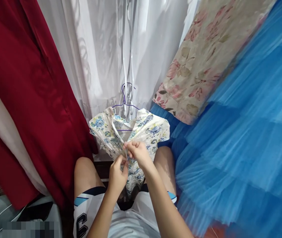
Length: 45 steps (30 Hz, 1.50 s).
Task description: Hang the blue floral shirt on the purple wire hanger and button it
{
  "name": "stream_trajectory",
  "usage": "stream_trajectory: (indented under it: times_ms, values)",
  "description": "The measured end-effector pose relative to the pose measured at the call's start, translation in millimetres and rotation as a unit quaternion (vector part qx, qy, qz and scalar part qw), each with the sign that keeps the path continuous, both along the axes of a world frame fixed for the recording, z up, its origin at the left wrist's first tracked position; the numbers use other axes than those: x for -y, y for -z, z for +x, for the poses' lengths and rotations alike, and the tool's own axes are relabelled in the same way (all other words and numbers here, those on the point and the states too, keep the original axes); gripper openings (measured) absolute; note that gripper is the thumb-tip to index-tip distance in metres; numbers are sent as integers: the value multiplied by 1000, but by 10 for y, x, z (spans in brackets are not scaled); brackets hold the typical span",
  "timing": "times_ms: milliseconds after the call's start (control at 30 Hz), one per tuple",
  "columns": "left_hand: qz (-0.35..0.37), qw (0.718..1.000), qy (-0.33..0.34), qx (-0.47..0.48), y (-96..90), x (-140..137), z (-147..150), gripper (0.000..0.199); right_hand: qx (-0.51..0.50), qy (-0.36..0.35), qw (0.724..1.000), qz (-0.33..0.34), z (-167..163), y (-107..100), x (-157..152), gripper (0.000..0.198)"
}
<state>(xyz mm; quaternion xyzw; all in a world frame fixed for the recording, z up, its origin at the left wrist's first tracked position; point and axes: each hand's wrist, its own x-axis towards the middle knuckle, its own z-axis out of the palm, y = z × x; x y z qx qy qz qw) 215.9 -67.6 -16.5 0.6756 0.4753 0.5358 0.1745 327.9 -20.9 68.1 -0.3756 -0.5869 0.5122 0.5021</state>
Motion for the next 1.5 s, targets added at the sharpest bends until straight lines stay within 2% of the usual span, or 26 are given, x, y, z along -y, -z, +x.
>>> stream_trajectory:
  times_ms: [100,200,300,367,433,533,567,633,700,800,900,967,1100,1200,1267,1367,1433,1500]
  values:
    - [-21,996,6,-83,-100,-55,141,9,4,59,995,86,7,-499,-381,30]
    - [-52,981,1,-185,-140,-149,313,13,-25,100,989,107,3,-955,-653,27]
    - [-101,969,21,-227,-101,-285,346,14,-44,126,984,122,13,-1129,-719,27]
    - [-108,975,55,-185,-106,-395,268,12,-39,122,984,126,32,-1075,-688,27]
    - [-80,985,91,-121,-214,-506,141,10,-29,115,986,121,60,-943,-654,26]
    - [-22,991,118,-59,-622,-654,-70,11,-32,131,985,110,99,-740,-666,28]
    - [3,993,104,-46,-803,-704,-136,14,-32,137,984,106,109,-692,-686,29]
    - [95,995,20,-22,-1173,-818,-252,19,-20,142,984,106,120,-637,-735,31]
    - [188,979,-57,-45,-1480,-962,-346,28,1,138,984,115,120,-623,-779,33]
    - [234,962,-59,-127,-1727,-1205,-432,35,23,135,982,132,93,-643,-825,35]
    - [229,955,-27,-185,-1771,-1371,-454,17,34,129,979,154,39,-671,-852,33]
    - [236,952,-12,-195,-1758,-1390,-450,14,27,117,977,174,-3,-688,-864,33]
    - [254,951,1,-177,-1739,-1257,-419,16,-7,105,973,207,-88,-731,-861,33]
    - [254,954,-9,-156,-1745,-1144,-360,15,0,133,968,211,-148,-747,-828,30]
    - [263,958,-22,-115,-1762,-1113,-318,17,22,174,961,214,-174,-705,-777,27]
    - [284,957,-63,1,-1812,-1164,-366,21,54,217,955,197,-170,-519,-634,24]
    - [299,944,-106,88,-1828,-1268,-535,23,34,189,970,151,-142,-349,-495,23]
    - [296,927,-152,172,-1782,-1404,-805,21,-22,128,987,94,-115,-196,-343,20]
